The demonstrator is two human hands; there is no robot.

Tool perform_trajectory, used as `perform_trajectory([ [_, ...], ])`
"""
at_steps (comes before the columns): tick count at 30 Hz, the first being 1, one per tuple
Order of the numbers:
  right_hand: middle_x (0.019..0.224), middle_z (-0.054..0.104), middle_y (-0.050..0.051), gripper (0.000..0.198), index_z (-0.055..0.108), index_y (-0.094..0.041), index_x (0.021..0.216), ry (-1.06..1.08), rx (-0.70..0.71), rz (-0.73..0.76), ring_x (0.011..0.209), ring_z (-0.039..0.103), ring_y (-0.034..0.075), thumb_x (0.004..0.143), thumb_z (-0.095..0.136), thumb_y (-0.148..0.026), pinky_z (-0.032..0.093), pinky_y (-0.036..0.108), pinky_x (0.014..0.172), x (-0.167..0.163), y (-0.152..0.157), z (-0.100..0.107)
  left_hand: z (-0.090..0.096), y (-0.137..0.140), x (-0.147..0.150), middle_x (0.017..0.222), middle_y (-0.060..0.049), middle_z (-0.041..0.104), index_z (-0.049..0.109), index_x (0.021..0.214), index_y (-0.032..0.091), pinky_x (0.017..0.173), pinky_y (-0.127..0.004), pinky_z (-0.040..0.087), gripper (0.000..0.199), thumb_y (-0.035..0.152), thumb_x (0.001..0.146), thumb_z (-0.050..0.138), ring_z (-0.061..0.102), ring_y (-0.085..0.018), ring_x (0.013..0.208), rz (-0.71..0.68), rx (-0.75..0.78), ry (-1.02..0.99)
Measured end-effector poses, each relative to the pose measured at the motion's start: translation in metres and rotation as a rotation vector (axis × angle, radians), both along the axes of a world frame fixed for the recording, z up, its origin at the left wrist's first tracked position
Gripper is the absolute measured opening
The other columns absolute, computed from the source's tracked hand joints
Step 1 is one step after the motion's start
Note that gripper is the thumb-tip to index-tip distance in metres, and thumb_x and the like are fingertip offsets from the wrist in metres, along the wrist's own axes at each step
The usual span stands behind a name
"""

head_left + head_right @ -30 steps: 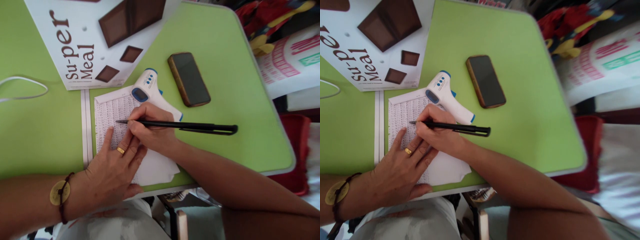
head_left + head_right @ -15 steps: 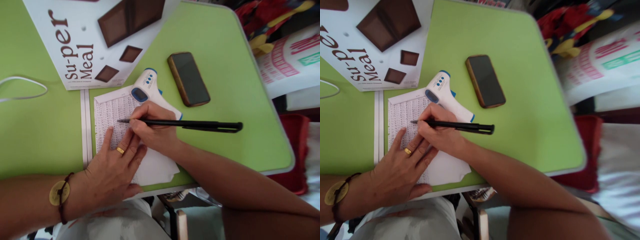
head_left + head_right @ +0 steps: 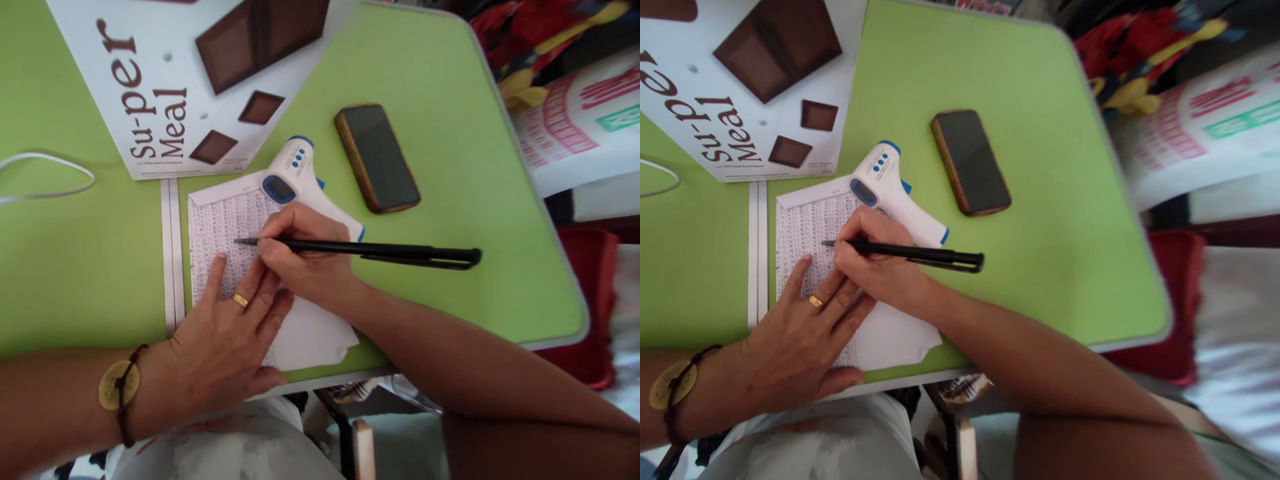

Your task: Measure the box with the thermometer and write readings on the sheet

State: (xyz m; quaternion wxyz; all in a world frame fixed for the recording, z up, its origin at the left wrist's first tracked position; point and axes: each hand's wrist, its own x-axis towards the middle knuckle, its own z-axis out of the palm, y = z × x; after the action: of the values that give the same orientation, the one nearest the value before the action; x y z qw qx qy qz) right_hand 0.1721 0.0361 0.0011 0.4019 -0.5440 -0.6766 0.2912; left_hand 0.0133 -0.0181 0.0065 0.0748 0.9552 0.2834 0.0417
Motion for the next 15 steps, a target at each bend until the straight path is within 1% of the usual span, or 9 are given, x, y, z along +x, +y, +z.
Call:
perform_trajectory([
  [7, 0.057, 0.055, -0.004, 0.013, 0.050, -0.023, 0.060, 0.024, -0.041, -0.021, 0.053, 0.049, 0.011, 0.067, 0.057, -0.015, 0.043, 0.026, 0.050, -0.0002, -0.0011, 0.0003, 0.0006, 0.0003, -0.0005, 0.153, -0.023, 0.036, 0.044, 0.144, 0.007, 0.111, -0.068, 0.029, 0.088, 0.069, 0.083, 0.059, 0.026, -0.041, 0.145, 0.001, -0.008, 0.001],
  [15, 0.054, 0.054, -0.004, 0.010, 0.051, -0.023, 0.060, 0.085, -0.007, -0.014, 0.049, 0.048, 0.011, 0.068, 0.054, -0.017, 0.041, 0.025, 0.046, -0.0020, 0.0023, 0.0008, -0.0004, 0.0000, -0.0007, 0.152, -0.024, 0.037, 0.044, 0.144, 0.007, 0.111, -0.068, 0.027, 0.087, 0.068, 0.084, 0.059, 0.027, -0.040, 0.144, 0.000, -0.011, 0.000],
])
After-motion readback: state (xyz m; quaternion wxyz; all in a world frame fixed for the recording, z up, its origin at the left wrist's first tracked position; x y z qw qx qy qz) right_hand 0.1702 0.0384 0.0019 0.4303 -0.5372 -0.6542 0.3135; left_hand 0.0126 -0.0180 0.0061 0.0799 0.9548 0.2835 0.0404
